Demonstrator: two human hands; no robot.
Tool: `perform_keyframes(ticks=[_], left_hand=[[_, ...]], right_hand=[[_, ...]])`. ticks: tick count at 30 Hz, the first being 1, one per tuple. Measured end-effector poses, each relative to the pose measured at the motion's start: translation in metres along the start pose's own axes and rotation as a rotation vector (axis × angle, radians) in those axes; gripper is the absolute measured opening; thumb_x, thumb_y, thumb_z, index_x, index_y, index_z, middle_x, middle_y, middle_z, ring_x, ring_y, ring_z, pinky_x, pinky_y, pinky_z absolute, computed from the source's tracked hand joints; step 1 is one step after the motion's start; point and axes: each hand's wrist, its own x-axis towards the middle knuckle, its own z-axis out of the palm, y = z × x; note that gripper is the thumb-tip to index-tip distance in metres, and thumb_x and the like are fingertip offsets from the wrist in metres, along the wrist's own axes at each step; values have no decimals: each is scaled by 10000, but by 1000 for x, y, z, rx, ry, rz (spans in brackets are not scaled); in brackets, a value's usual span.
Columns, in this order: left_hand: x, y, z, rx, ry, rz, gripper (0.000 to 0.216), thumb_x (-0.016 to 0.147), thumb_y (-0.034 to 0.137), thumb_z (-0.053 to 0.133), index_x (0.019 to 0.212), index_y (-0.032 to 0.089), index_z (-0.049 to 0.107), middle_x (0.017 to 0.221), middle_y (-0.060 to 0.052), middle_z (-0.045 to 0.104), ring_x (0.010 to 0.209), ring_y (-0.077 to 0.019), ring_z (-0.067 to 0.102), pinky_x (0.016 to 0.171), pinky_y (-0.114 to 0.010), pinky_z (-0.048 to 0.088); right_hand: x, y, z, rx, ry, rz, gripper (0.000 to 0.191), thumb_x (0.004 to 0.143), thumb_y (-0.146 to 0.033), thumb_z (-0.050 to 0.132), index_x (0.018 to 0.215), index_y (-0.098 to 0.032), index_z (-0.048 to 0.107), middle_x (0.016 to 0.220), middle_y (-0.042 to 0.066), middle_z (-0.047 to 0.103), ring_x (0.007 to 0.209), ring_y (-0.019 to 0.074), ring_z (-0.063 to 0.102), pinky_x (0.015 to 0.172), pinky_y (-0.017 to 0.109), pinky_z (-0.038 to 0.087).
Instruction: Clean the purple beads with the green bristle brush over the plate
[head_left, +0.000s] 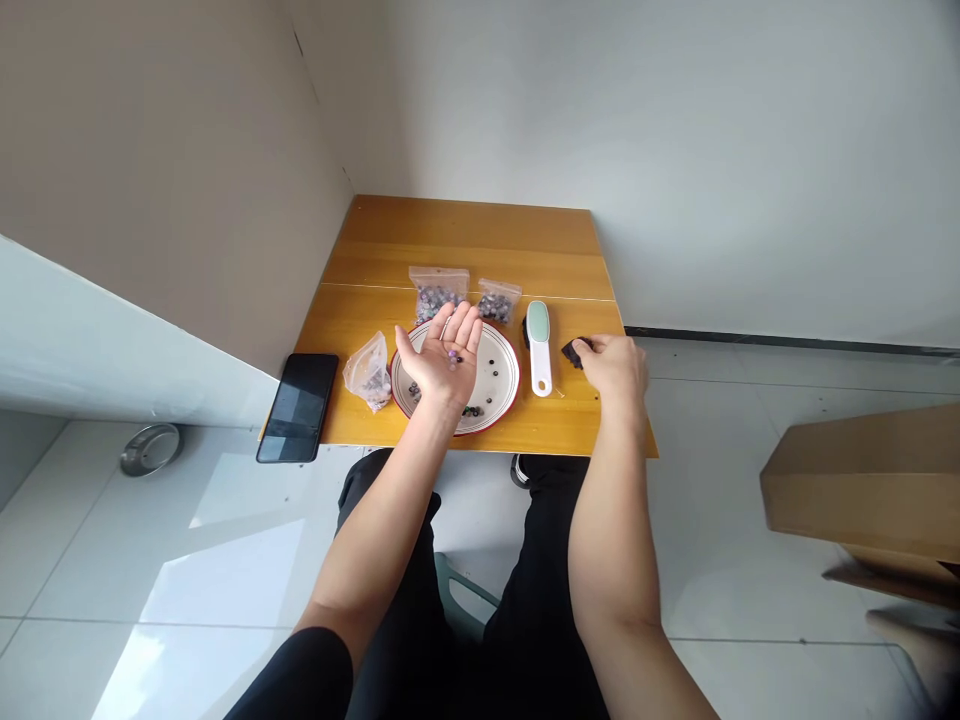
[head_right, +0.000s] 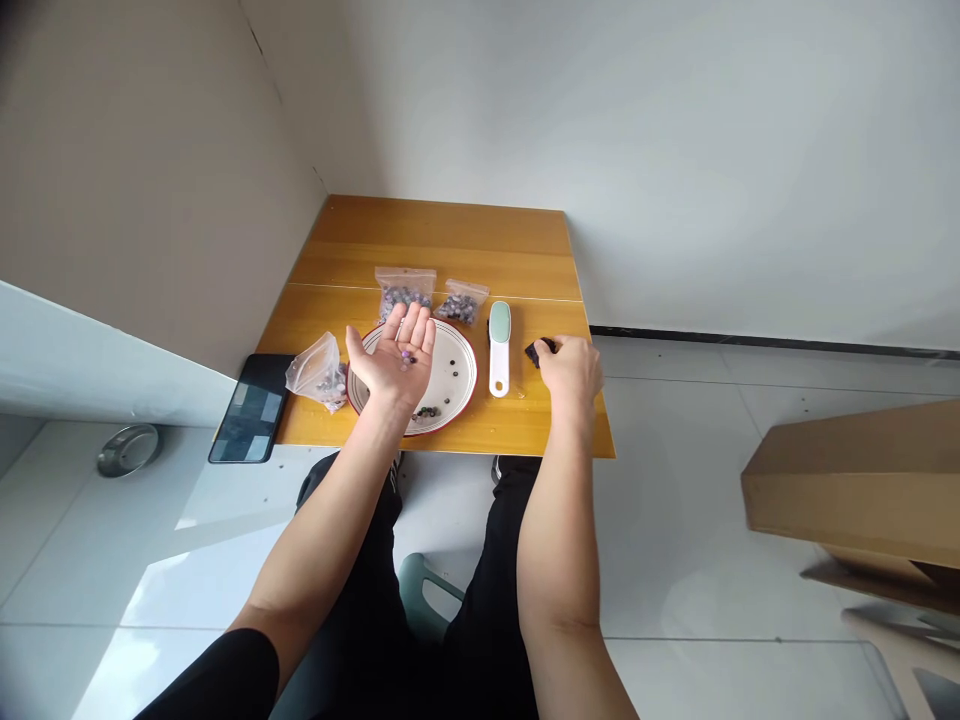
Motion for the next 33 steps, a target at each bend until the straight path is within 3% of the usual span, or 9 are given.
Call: perform_keyframes(ticks=[11, 14, 16, 18, 22, 29, 33], left_hand=[[1, -3, 1, 20, 4, -25, 715, 916, 732, 343, 1128, 130, 666, 1200, -195, 727, 1270, -277, 657, 1083, -374, 522], [1, -6, 5, 9, -5, -39, 707, 921, 719, 350, 1141, 123, 661, 1239, -202, 711, 1278, -279, 652, 1080, -367, 522], [1, -8, 10, -1, -8, -42, 701, 926, 710, 350, 1135, 117, 661, 1260, -209, 700, 1285, -283, 647, 1076, -360, 525], [0, -10, 16, -6, -24, -50, 696, 930, 704, 349, 1115, 113, 665, 1266, -214, 697, 1291, -287, 642, 1066, -355, 530], [-5, -8, 27, 22, -71, -48, 698, 930, 704, 351, 1066, 108, 687, 1259, -214, 702, 1277, -300, 648, 1054, -351, 531], [-5, 1, 26, -32, -87, -16, 725, 924, 723, 342, 1055, 106, 698, 1225, -210, 717, 1234, -306, 673, 1090, -396, 508], [-3, -4, 22, -47, -64, -58, 724, 928, 710, 331, 1010, 94, 703, 1148, -215, 736, 1208, -317, 684, 1092, -426, 503]], right_hand=[[-1, 9, 2, 150, -107, -254, 197, 766, -299, 700, 926, -211, 777, 835, 60, 784, 830, 237, 708, 823, 395, 531], [-8, -1, -5, 498, -102, -314, 276, 790, -342, 698, 1002, -178, 761, 912, 82, 786, 837, 226, 722, 800, 388, 572], [-17, -17, -9, 758, -169, -391, 373, 812, -414, 704, 1096, -175, 735, 1038, 96, 779, 892, 222, 730, 774, 367, 595], [-28, -36, -10, 862, -245, -494, 382, 810, -434, 725, 1102, -188, 734, 1091, 89, 772, 918, 217, 730, 793, 358, 604], [-49, -68, 2, 775, -377, -652, 353, 846, -392, 695, 1148, -215, 740, 1133, 74, 772, 1000, 230, 727, 912, 376, 583], [-63, -80, 15, 539, -464, -786, 297, 897, -388, 633, 1109, -212, 744, 1092, 69, 777, 898, 214, 717, 844, 355, 568], [-69, -87, 22, 548, -412, -808, 287, 901, -366, 622, 1106, -197, 731, 1122, 93, 769, 971, 232, 714, 863, 364, 553]])
